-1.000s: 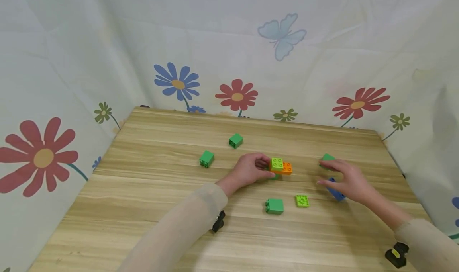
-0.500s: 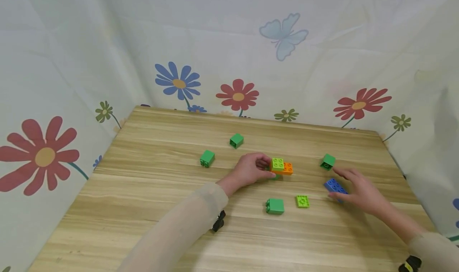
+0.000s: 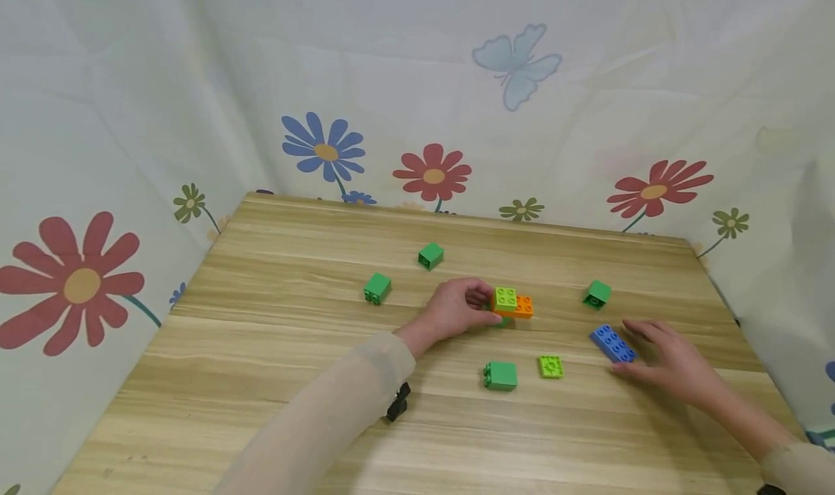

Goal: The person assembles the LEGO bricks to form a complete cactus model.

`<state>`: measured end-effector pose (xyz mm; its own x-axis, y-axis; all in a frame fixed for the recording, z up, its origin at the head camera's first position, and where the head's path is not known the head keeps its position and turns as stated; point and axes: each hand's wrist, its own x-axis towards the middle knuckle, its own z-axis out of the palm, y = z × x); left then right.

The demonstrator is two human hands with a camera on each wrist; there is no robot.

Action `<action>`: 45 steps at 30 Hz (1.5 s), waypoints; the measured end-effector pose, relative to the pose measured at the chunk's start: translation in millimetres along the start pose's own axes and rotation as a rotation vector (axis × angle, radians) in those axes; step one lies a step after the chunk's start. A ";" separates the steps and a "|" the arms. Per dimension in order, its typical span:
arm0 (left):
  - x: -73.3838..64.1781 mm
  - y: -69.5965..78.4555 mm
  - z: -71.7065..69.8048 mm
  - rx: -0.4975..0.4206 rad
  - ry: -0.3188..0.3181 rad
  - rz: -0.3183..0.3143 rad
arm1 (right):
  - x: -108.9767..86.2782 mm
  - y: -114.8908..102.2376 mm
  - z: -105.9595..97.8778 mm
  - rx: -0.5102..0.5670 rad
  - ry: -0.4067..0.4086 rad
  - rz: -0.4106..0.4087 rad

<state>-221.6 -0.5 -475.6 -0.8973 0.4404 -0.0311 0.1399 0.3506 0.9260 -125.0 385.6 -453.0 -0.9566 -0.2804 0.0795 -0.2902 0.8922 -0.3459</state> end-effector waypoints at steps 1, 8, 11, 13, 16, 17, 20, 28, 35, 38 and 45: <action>-0.2 0.2 -0.2 -0.002 -0.001 -0.001 | -0.8 0.8 0.5 -0.003 0.017 -0.014; 0.3 0.0 -0.9 -0.004 0.002 0.007 | -4.4 4.8 3.4 -0.034 0.089 -0.065; -0.5 0.6 -1.2 -0.002 -0.002 0.005 | -5.2 7.0 4.9 -0.042 0.115 -0.081; -0.8 0.8 -1.5 -0.002 -0.004 0.007 | -5.3 8.3 5.9 -0.041 0.132 -0.091; -0.2 -0.4 -1.2 0.000 -0.005 0.015 | -4.4 10.2 7.2 -0.026 0.144 -0.093; 0.3 -1.1 -1.0 0.002 -0.005 0.019 | -3.9 10.6 7.6 -0.024 0.146 -0.091; 2.0 -3.4 0.1 0.013 -0.003 0.033 | -2.6 12.1 9.0 -0.027 0.160 -0.087; 2.5 -5.2 0.6 0.011 0.002 0.043 | -1.1 13.7 12.4 -0.044 0.180 -0.087; 1.8 -4.5 0.4 0.005 0.003 0.043 | 0.4 14.5 13.1 -0.060 0.175 -0.086; 1.9 -4.0 0.2 0.008 0.001 0.043 | 1.0 15.0 13.3 -0.067 0.177 -0.093; 2.0 -3.5 -0.4 0.012 -0.003 0.031 | 1.7 13.0 12.3 -0.062 0.177 -0.098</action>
<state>-224.1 -1.2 -478.8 -0.8910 0.4540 -0.0039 0.1726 0.3466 0.9220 -130.1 392.3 -468.9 -0.9118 -0.3052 0.2748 -0.3779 0.8855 -0.2703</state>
